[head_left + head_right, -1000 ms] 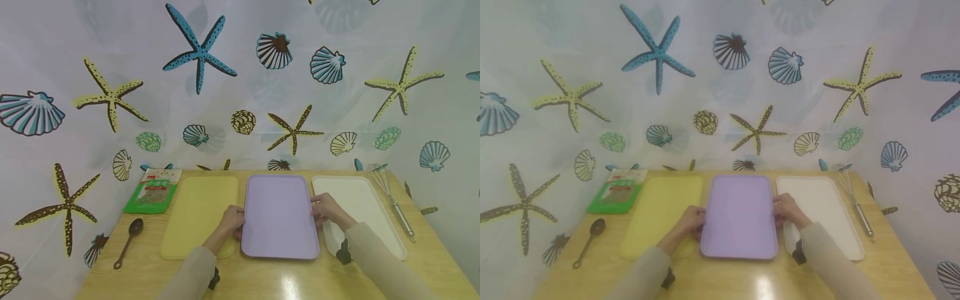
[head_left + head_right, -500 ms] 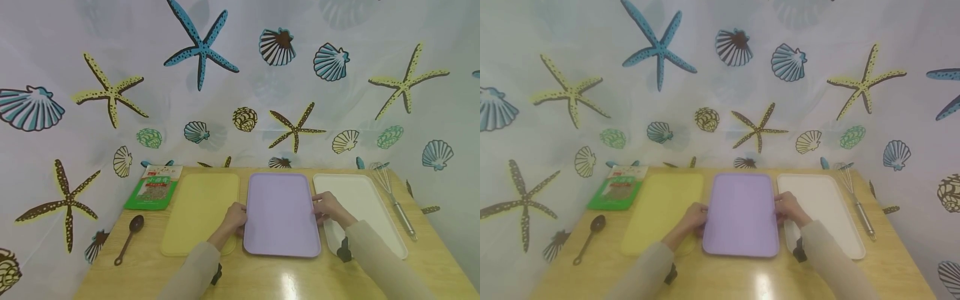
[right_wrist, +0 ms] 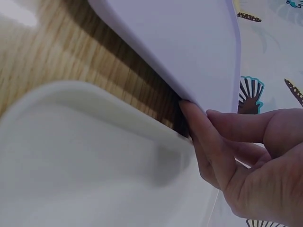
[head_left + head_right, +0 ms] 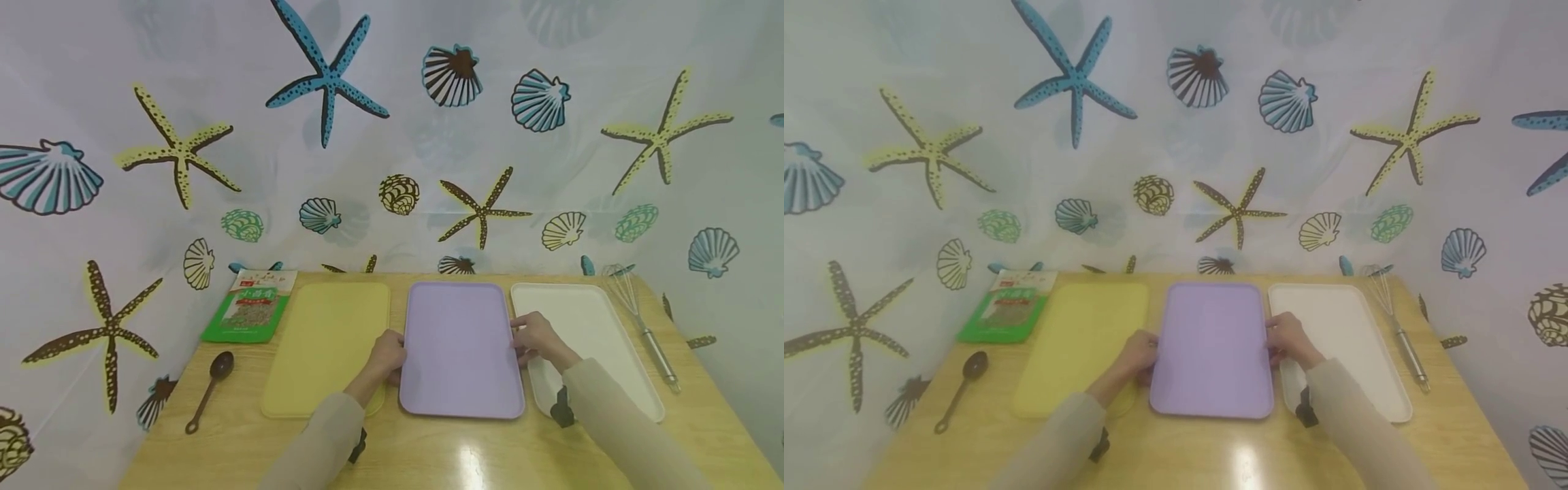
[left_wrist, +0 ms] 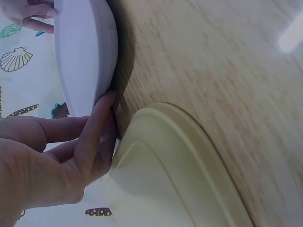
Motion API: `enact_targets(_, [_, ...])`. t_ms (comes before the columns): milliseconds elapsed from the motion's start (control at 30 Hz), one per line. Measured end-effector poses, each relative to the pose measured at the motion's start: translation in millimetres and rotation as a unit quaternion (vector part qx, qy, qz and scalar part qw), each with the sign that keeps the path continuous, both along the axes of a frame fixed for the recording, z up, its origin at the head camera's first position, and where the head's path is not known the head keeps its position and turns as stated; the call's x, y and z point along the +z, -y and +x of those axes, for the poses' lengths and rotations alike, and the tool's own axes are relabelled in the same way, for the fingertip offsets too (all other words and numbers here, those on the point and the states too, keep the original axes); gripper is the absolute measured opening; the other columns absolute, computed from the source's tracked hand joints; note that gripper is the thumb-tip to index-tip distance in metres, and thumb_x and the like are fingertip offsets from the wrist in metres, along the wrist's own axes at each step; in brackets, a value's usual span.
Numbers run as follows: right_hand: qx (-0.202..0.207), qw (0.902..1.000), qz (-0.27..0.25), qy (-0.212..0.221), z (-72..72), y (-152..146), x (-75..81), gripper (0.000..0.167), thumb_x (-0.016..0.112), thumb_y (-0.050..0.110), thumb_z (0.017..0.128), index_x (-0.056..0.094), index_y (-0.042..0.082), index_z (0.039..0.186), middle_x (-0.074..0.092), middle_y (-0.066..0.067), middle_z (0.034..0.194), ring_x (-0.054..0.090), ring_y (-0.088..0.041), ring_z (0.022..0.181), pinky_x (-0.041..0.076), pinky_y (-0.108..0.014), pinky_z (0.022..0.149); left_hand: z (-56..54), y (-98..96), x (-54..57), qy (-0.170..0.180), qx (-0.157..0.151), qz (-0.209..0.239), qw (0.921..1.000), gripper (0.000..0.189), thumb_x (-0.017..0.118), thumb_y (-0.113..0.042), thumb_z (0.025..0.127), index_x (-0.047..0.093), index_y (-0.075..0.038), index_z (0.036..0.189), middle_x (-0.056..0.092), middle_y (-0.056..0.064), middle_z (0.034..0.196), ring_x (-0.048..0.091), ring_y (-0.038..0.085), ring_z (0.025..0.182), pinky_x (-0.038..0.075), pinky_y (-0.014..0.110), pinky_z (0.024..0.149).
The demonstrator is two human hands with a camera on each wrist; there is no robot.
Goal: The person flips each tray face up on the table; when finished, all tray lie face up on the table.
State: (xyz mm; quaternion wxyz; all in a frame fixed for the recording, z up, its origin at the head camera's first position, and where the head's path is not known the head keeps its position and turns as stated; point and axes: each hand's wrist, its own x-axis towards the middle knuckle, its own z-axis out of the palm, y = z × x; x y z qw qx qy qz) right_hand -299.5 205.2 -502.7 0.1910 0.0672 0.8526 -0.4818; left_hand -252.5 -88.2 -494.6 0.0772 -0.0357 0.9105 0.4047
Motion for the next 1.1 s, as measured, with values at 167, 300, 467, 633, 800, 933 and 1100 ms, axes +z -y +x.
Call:
enact_targets(167, [0.000,0.9999,0.013,-0.003,-0.4,2,-1.2,0.059,0.058,-0.017,0.077,0.042,-0.017,0.134,0.062,-0.023,0.086,0.065,-0.024,0.067,0.060,-0.035,0.057,0.1,0.6,-1.4,0.000,0.000,0.002,1.0000,0.030,0.048,0.014,0.076,0.070,0.012,0.096,0.068,0.017,0.084,0.059,0.023,0.072,0.058,0.038,0.070])
enact_targets(300, [-0.001,0.9996,0.026,-0.009,0.7,4,-0.2,0.058,0.058,-0.017,0.077,0.043,-0.017,0.133,0.062,-0.027,0.091,0.067,-0.025,0.068,0.060,-0.035,0.056,-0.1,0.4,-2.0,0.002,-0.005,-0.013,0.9999,0.027,0.050,0.014,0.077,0.069,0.012,0.096,0.067,0.015,0.081,0.057,0.022,0.070,0.056,0.035,0.066])
enact_targets(467, [0.001,0.9978,0.058,-0.033,2.7,7,0.2,0.055,0.059,-0.016,0.076,0.045,-0.017,0.130,0.063,-0.029,0.091,0.068,-0.026,0.066,0.059,-0.032,0.053,2.1,1.0,0.7,-0.015,-0.017,-0.023,0.9995,0.027,0.050,0.013,0.077,0.069,0.013,0.095,0.067,0.015,0.080,0.055,0.022,0.068,0.053,0.035,0.063])
enact_targets(633, [0.001,0.9952,0.086,-0.048,5.2,11,1.7,0.051,0.061,-0.015,0.077,0.048,-0.018,0.126,0.063,-0.031,0.095,0.069,-0.026,0.067,0.059,-0.030,0.052,3.7,1.3,2.3,-0.015,-0.019,-0.029,0.9993,0.024,0.050,0.011,0.078,0.068,0.012,0.093,0.067,0.016,0.081,0.055,0.022,0.068,0.052,0.035,0.062])
enact_targets(800, [0.001,0.9943,0.086,-0.064,9.8,12,5.4,0.049,0.061,-0.015,0.076,0.049,-0.019,0.124,0.063,-0.031,0.094,0.069,-0.029,0.067,0.059,-0.031,0.052,3.9,0.5,1.7,-0.012,-0.015,-0.032,0.9993,0.022,0.052,0.011,0.078,0.068,0.013,0.092,0.067,0.017,0.081,0.056,0.023,0.068,0.053,0.036,0.062])
enact_targets(933, [-0.001,0.9935,0.085,-0.076,11.5,12,6.5,0.048,0.059,-0.014,0.077,0.049,-0.019,0.124,0.063,-0.030,0.090,0.069,-0.030,0.068,0.059,-0.031,0.052,1.8,0.3,-2.4,-0.011,-0.010,-0.034,0.9993,0.015,0.052,0.007,0.078,0.067,0.008,0.078,0.061,0.010,0.068,0.052,0.020,0.061,0.045,0.028,0.051])
enact_targets(1100, [-0.008,0.9937,0.078,-0.079,13.7,11,4.8,0.046,0.055,-0.009,0.079,0.050,-0.019,0.123,0.064,-0.027,0.088,0.069,-0.030,0.069,0.059,-0.031,0.052,2.4,2.4,-7.6,-0.010,-0.002,-0.010,0.9999,0.030,0.051,0.003,0.080,0.043,-0.008,0.052,0.039,-0.003,0.050,0.038,0.011,0.046,0.029,0.017,0.038])
